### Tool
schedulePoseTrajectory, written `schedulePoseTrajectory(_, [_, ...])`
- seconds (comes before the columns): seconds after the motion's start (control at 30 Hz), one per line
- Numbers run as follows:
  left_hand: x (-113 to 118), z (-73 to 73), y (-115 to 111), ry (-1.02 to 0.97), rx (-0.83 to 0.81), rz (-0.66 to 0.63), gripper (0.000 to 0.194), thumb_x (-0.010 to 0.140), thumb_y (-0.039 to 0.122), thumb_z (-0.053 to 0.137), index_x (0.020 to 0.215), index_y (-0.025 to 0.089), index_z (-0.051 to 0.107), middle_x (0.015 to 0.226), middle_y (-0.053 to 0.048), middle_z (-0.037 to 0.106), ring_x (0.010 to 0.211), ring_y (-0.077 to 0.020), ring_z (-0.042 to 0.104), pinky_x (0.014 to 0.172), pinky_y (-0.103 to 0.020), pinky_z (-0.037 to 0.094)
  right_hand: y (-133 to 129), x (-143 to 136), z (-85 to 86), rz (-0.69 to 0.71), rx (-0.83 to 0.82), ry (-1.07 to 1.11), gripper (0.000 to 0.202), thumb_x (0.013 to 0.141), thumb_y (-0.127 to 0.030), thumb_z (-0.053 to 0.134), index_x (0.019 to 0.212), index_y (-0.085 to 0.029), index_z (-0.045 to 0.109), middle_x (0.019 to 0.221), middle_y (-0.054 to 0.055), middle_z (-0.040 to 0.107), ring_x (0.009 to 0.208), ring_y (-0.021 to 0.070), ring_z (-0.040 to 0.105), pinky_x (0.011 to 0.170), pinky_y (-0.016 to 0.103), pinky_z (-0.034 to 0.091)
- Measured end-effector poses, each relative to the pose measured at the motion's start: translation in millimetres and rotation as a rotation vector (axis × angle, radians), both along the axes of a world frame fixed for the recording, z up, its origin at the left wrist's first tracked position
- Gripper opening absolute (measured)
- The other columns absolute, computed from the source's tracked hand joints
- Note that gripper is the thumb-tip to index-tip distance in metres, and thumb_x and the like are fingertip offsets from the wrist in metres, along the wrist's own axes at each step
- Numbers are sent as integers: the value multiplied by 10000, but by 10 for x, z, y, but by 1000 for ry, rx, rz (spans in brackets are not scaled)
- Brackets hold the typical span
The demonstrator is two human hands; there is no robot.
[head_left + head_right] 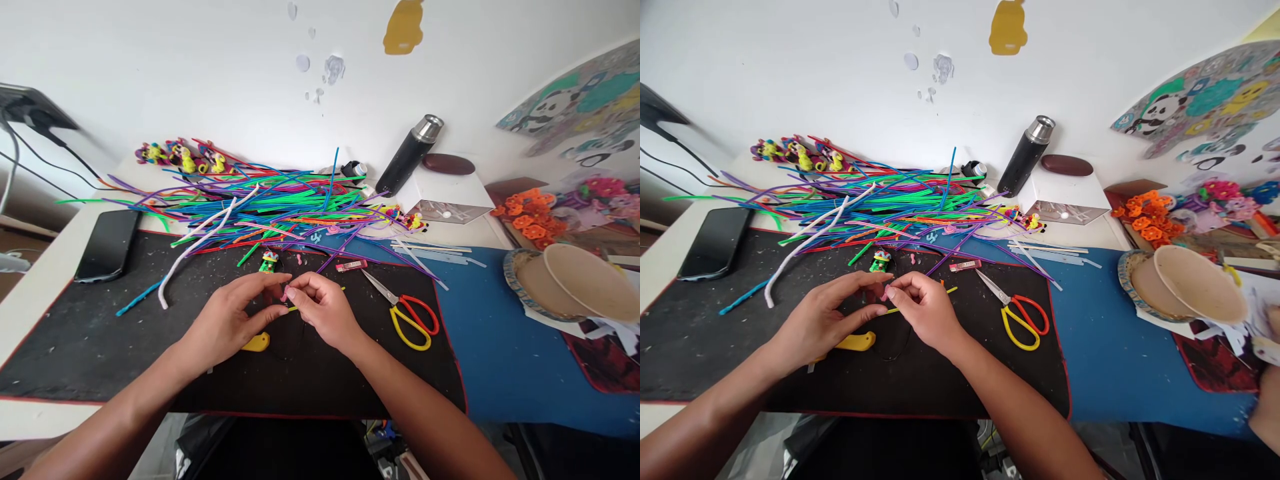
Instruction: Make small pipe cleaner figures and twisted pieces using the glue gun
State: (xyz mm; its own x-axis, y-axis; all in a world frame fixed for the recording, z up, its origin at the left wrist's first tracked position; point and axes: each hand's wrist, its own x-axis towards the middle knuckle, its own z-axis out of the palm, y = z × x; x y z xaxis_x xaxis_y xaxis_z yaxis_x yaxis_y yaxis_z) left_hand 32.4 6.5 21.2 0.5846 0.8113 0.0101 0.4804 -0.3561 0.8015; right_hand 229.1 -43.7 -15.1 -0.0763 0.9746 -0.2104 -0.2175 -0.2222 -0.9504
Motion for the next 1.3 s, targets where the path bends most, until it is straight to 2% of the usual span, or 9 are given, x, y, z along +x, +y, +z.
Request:
schedulePoseTrajectory(0.07, [-22, 11, 2, 14, -26, 20, 415, 938, 519, 690, 1262, 261, 719, 1062, -65, 789, 916, -236, 740, 845, -335, 607, -2, 7, -12, 1, -3, -4, 330, 903, -518, 760, 914, -197, 686, 684, -36, 583, 510, 82, 401, 462, 236, 284])
schedulePoseTrajectory(0.2, [-36, 58, 10, 17, -25, 34, 294, 981, 493, 634, 1053, 237, 758, 1013, -57, 782, 860, -211, 728, 786, -291, 587, -10, 12, -40, 8, -2, 18, 318, 921, -509, 746, 921, -195, 696, 631, -58, 527, 488, 76, 374, 458, 235, 280])
schedulePoseTrajectory(0.3, [-29, 69, 11, 11, 4, 1, 266, 1000, 460, 617, 970, 231, 749, 948, -39, 764, 823, -187, 712, 777, -275, 567, -12, 4, -50, 5, -3, 27, 313, 920, -503, 752, 924, -195, 693, 609, -69, 495, 481, 74, 367, 457, 230, 288])
schedulePoseTrajectory(0.67, [-9, 73, -5, -15, 59, -28, 205, 1019, 349, 579, 911, 225, 701, 862, -3, 720, 765, -156, 673, 713, -254, 511, -11, -7, -46, -1, -3, 49, 291, 921, -472, 758, 914, -190, 693, 600, -75, 485, 478, 68, 354, 452, 220, 280])
schedulePoseTrajectory(0.9, [-8, 103, -30, 3, 46, 2, 232, 1013, 370, 554, 884, 223, 679, 828, 0, 703, 717, -152, 642, 686, -245, 508, -20, -3, -76, 2, 8, 53, 258, 950, -439, 735, 910, -186, 702, 625, -62, 529, 478, 63, 349, 449, 222, 280])
schedulePoseTrajectory(1.07, [-188, 170, 67, 75, 122, 133, 288, 979, 459, 573, 846, 223, 670, 775, 7, 696, 689, -161, 626, 667, -249, 492, -28, 8, -56, -19, -2, 60, 270, 937, -444, 734, 898, -181, 689, 691, -34, 601, 477, 57, 330, 437, 228, 259])
schedulePoseTrajectory(1.17, [-383, 245, 105, 125, 212, 243, 370, 979, 503, 574, 755, 217, 647, 696, 7, 673, 628, -157, 600, 613, -253, 450, -31, 27, -38, -41, -16, 69, 292, 921, -462, 743, 886, -178, 684, 669, -44, 568, 470, 55, 323, 434, 231, 244])
schedulePoseTrajectory(1.23, [-494, 271, 38, 123, 266, 205, 393, 982, 504, 590, 723, 214, 652, 697, -5, 689, 629, -160, 623, 626, -256, 462, -23, 34, -29, -49, -29, 69, 312, 909, -479, 750, 873, -176, 682, 624, -64, 507, 460, 57, 320, 432, 233, 237])
schedulePoseTrajectory(1.3, [-552, 240, -109, 127, 305, 91, 338, 961, 529, 642, 848, 227, 742, 788, -26, 762, 689, -185, 694, 671, -264, 510, -10, 28, -21, -53, -38, 70, 328, 898, -493, 756, 860, -176, 681, 580, -85, 436, 449, 60, 314, 429, 235, 231])
